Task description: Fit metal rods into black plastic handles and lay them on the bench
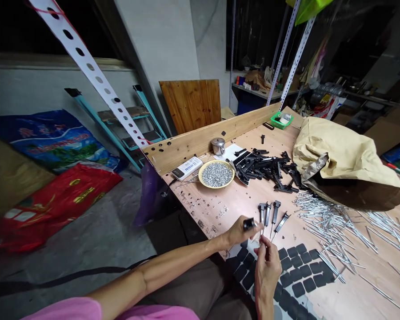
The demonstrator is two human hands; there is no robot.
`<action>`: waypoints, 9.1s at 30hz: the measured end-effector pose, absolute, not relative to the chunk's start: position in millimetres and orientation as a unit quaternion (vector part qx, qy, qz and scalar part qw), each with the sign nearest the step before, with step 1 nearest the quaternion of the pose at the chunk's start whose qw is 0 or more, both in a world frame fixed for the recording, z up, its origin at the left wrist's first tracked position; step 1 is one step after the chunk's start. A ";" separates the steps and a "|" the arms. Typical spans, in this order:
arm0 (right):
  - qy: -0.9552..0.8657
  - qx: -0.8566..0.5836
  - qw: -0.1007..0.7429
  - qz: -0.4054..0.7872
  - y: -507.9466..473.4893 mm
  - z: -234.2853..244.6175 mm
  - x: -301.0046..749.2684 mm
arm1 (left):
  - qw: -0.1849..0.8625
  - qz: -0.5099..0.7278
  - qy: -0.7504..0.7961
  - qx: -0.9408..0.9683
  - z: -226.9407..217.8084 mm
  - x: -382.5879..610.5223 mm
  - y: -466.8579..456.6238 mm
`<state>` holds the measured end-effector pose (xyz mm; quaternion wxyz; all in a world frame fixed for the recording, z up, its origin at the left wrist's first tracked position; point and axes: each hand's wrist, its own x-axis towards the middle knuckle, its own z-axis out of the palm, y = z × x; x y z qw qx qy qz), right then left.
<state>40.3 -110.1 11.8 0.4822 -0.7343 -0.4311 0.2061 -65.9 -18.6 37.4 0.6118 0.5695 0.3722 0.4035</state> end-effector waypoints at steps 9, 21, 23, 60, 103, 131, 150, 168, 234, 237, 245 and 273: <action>-0.429 -0.739 0.504 0.126 -105.6 27.3 40.9 | 0.590 0.454 0.397 0.538 22.0 -60.3 -4.8; -0.462 -0.712 0.524 0.072 -98.7 42.5 46.9 | 0.577 0.444 0.359 0.584 32.4 -68.8 -13.3; -0.461 -0.716 0.518 0.079 -99.3 42.0 46.4 | 0.570 0.460 0.390 0.558 36.3 -71.7 -10.1; -0.544 -0.700 0.363 0.287 -91.0 28.2 49.6 | 0.783 0.497 0.264 0.263 56.8 -65.3 -16.3; -0.408 -0.659 0.548 0.314 -32.9 22.5 -10.6 | 0.762 0.359 0.387 0.376 34.9 -157.2 -28.9; -0.754 -0.491 0.423 -0.108 -90.2 34.7 37.9 | 0.725 0.279 0.393 0.492 52.0 -114.0 -48.1; -0.752 -0.557 0.350 0.030 -105.8 63.2 51.4 | 0.795 0.210 0.311 0.477 55.2 -119.8 -45.4; -0.644 -0.591 0.399 0.278 -103.6 72.6 64.6 | 0.837 0.155 0.241 0.466 48.2 -124.0 -42.4; -0.546 -0.747 0.344 0.160 -139.8 49.6 82.4 | 0.702 0.309 0.290 0.572 42.3 -73.1 -69.8; -0.435 -0.727 0.455 0.275 -142.2 48.4 68.4 | 0.793 0.375 0.281 0.390 46.4 -62.0 -73.1; -0.242 -0.639 0.599 0.419 -142.8 27.1 38.1 | 0.831 0.419 0.304 0.202 48.7 -37.7 -85.9; -0.728 -0.643 0.147 -0.187 -171.0 -21.0 187.3 | 0.523 0.353 0.502 0.592 13.2 -24.8 -36.4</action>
